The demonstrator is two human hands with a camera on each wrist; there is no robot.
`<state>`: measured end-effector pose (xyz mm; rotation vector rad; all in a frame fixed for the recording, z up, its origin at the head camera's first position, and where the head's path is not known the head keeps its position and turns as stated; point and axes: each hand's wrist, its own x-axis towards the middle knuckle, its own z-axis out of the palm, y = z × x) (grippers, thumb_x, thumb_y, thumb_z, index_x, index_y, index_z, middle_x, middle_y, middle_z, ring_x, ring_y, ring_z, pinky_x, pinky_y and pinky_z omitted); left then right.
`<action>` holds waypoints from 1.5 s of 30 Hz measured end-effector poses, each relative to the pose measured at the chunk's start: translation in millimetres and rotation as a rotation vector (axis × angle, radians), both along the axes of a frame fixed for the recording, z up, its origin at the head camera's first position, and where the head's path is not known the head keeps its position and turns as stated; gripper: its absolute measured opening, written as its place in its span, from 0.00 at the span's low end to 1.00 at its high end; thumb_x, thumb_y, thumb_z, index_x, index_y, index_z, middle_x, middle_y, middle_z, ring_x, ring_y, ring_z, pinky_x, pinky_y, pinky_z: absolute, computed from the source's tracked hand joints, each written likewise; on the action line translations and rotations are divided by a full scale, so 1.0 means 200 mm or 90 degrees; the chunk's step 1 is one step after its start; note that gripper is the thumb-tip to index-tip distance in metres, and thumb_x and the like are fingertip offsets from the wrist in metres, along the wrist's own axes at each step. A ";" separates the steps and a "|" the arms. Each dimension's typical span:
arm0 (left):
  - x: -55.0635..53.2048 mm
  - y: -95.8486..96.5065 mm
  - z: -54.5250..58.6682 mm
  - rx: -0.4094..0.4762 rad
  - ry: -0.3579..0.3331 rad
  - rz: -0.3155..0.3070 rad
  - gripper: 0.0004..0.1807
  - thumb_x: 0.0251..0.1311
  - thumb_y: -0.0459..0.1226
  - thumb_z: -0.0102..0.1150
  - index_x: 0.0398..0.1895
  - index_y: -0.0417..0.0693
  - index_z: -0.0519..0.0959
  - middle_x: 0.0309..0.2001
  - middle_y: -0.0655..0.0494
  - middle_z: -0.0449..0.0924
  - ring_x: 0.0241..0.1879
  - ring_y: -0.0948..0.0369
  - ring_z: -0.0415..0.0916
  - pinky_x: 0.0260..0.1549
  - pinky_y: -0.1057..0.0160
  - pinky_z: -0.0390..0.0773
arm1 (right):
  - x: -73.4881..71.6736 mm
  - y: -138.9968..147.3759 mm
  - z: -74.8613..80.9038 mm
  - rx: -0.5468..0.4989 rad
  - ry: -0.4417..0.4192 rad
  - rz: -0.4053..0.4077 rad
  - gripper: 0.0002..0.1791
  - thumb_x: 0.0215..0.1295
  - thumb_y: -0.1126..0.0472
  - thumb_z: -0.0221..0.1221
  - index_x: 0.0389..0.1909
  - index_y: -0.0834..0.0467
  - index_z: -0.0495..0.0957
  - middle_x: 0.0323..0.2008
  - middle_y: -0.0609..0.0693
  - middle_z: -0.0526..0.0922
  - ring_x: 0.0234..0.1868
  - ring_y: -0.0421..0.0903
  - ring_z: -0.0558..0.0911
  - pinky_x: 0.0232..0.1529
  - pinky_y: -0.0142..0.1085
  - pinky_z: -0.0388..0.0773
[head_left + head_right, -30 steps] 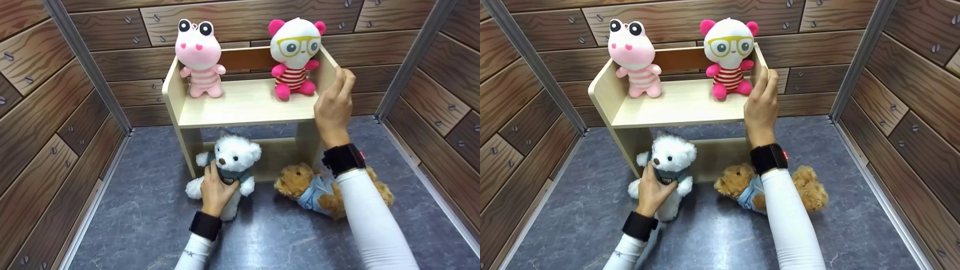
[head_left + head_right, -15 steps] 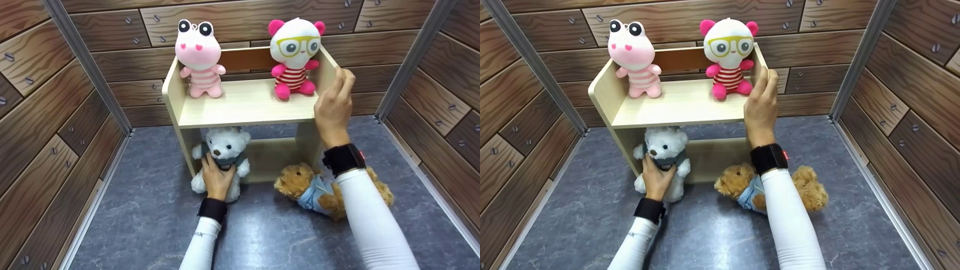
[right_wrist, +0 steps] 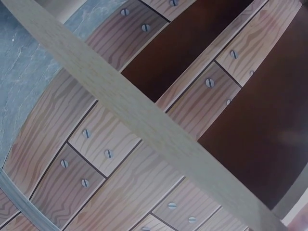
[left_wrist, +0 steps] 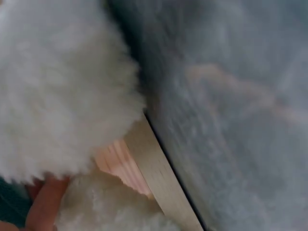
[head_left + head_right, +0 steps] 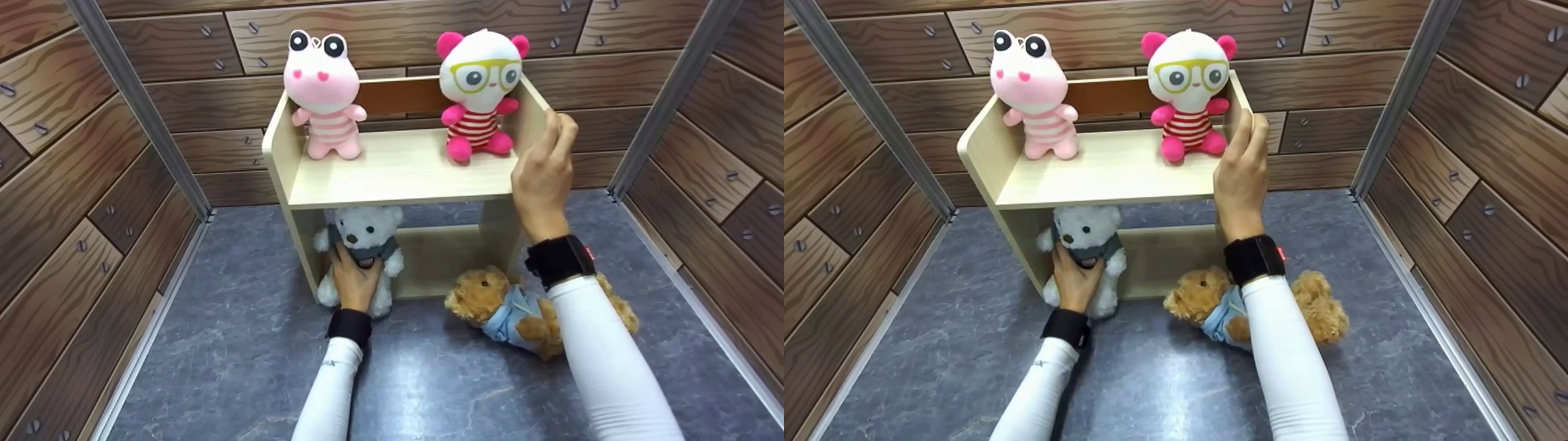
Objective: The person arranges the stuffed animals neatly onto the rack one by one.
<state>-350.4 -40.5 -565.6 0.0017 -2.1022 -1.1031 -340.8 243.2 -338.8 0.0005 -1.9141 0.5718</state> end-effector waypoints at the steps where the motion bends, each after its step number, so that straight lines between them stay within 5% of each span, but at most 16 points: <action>1: -0.01 0.00 0.00 0.001 -0.006 -0.004 0.49 0.49 0.44 0.71 0.70 0.27 0.60 0.65 0.18 0.60 0.55 0.27 0.71 0.53 0.34 0.74 | 0.00 0.00 0.00 0.005 0.001 -0.001 0.27 0.63 0.75 0.46 0.65 0.68 0.64 0.61 0.68 0.67 0.54 0.67 0.79 0.52 0.53 0.82; 8: -0.05 -0.01 0.05 0.026 -0.065 -0.027 0.50 0.55 0.42 0.67 0.75 0.29 0.53 0.69 0.20 0.55 0.61 0.30 0.67 0.57 0.37 0.73 | -0.01 -0.02 -0.01 0.007 0.003 -0.004 0.25 0.65 0.74 0.47 0.64 0.69 0.64 0.60 0.69 0.68 0.52 0.68 0.79 0.53 0.53 0.82; 21: -0.16 -0.01 0.09 0.072 -0.074 -0.052 0.49 0.58 0.37 0.66 0.77 0.32 0.48 0.71 0.22 0.50 0.62 0.29 0.66 0.56 0.37 0.73 | 0.01 -0.03 -0.01 0.017 -0.001 -0.001 0.26 0.63 0.75 0.47 0.64 0.70 0.64 0.61 0.70 0.67 0.46 0.67 0.80 0.48 0.53 0.84; 32: -0.24 0.02 0.09 0.087 -0.121 -0.070 0.47 0.61 0.35 0.63 0.77 0.34 0.48 0.72 0.25 0.48 0.66 0.32 0.61 0.60 0.40 0.72 | 0.01 0.00 -0.01 0.008 0.000 -0.001 0.27 0.63 0.75 0.47 0.65 0.68 0.64 0.61 0.68 0.67 0.49 0.68 0.79 0.50 0.53 0.83; 45: -0.33 0.02 0.04 0.093 -0.107 -0.074 0.48 0.60 0.30 0.64 0.78 0.37 0.45 0.70 0.29 0.52 0.66 0.36 0.62 0.61 0.43 0.71 | 0.01 0.01 0.00 0.028 0.005 -0.002 0.27 0.62 0.75 0.48 0.64 0.70 0.64 0.60 0.69 0.67 0.50 0.68 0.79 0.51 0.52 0.82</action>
